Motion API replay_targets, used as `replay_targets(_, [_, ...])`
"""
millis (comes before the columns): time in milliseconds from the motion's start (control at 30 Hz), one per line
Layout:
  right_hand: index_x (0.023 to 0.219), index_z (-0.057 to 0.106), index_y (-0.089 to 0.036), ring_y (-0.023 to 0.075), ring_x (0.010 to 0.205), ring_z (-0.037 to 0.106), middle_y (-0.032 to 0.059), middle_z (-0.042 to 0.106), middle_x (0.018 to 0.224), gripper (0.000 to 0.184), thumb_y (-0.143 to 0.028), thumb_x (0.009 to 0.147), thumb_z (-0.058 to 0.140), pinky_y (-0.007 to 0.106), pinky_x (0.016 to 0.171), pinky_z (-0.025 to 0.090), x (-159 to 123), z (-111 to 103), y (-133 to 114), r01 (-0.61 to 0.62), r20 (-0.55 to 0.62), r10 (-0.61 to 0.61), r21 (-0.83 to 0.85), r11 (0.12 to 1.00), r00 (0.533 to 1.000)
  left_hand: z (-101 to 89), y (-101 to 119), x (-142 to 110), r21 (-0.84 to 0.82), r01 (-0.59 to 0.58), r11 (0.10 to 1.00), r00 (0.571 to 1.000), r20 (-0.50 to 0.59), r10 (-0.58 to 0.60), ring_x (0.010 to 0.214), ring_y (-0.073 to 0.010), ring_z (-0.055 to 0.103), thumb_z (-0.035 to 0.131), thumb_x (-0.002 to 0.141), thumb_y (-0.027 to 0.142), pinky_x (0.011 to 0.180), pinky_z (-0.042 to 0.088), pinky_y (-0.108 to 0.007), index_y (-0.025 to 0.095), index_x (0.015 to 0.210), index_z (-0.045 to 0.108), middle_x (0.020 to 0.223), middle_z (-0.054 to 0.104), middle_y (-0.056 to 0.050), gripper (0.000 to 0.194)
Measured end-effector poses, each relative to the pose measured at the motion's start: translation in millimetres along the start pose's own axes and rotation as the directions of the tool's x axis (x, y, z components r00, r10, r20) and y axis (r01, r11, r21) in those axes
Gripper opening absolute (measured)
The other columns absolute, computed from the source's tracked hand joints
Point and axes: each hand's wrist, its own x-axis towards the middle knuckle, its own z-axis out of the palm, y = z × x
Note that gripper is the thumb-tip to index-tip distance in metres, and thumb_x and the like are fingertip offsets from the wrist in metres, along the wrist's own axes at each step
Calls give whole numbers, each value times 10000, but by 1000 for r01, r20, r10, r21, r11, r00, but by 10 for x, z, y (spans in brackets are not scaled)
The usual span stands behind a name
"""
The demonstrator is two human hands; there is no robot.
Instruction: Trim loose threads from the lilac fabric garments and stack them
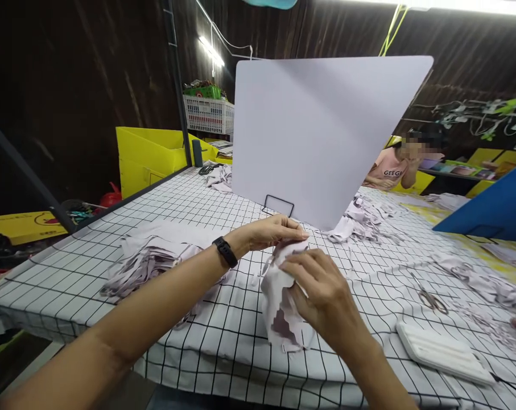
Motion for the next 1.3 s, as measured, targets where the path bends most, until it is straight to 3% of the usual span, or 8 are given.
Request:
replay_targets(167, [940, 645, -241, 210, 678, 665, 24, 718, 784, 181, -161, 859, 504, 316, 597, 499, 252, -202, 169, -281, 42, 280, 16, 960, 959, -113, -162, -119, 62, -39, 997, 996, 82, 34, 536, -69, 448, 741, 843, 531, 502, 331, -234, 153, 822, 696, 639, 524, 50, 381])
replay_targets(333, [937, 660, -254, 202, 629, 658, 0, 707, 710, 187, -240, 823, 512, 311, 594, 482, 224, -368, 367, -534, 92, 527, 92, 840, 845, -210, -387, -304, -29, -49, 998, 997, 61, 51, 663, -87, 552, 827, 764, 313, 678, 428, -252, 179, 1010, 709, 710, 611, 40, 304])
replay_targets(567, [928, 699, -248, 223, 782, 628, 42, 710, 853, 167, -343, 828, 604, 294, 634, 492, -51, -538, 483, -620, 76, 629, 295, 727, 774, -219, -528, -382, -10, -42, 999, 998, 39, 42, 662, -113, 631, 780, 784, 304, 728, 483, -299, 176, 877, 703, 724, 629, 22, 176])
replay_targets(767, [909, 725, -244, 230, 786, 640, 50, 713, 855, 186, -401, 844, 649, 294, 654, 523, -209, -577, 527, -687, 103, 701, 338, 643, 706, 48, -650, -251, 178, -5, 984, 998, 62, -6, 931, -148, 634, 836, 764, 316, 871, 468, -317, 204, 925, 697, 947, 694, -22, 240])
replay_targets(900, [929, 737, -248, 241, 795, 655, 59, 721, 872, 213, -432, 839, 681, 291, 631, 538, -276, -640, 579, -713, 90, 741, 368, 596, 666, 168, -802, -146, 158, 82, 984, 990, 102, -99, 806, -152, 656, 812, 750, 232, 781, 476, -317, 187, 895, 704, 829, 695, -15, 187])
replay_targets(1033, [884, 744, -255, 234, 767, 653, 62, 722, 859, 182, -402, 777, 746, 284, 607, 537, -419, -687, 642, -734, 37, 810, 450, 510, 585, 102, -756, -142, -5, 28, 1000, 990, 137, -27, 762, -141, 680, 787, 777, 281, 755, 473, -307, 174, 846, 697, 778, 670, -4, 155])
replay_targets(1133, [897, 749, -257, 211, 643, 624, 57, 702, 777, 213, -424, 766, 768, 290, 536, 530, -572, -686, 684, -746, 106, 847, 539, 391, 521, -5, -629, -163, -73, -1, 997, 997, 81, 7, 678, -122, 653, 796, 763, 302, 684, 454, -290, 169, 841, 684, 716, 627, 19, 191])
replay_targets(1300, [933, 735, -249, 190, 542, 587, 32, 674, 697, 253, -406, 739, 771, 294, 474, 507, -715, -652, 686, -768, 142, 881, 565, 304, 452, -149, -483, -114, 56, -2, 998, 1000, 7, 2, 598, -87, 536, 746, 792, 300, 614, 433, -266, 161, 827, 668, 685, 566, 33, 163])
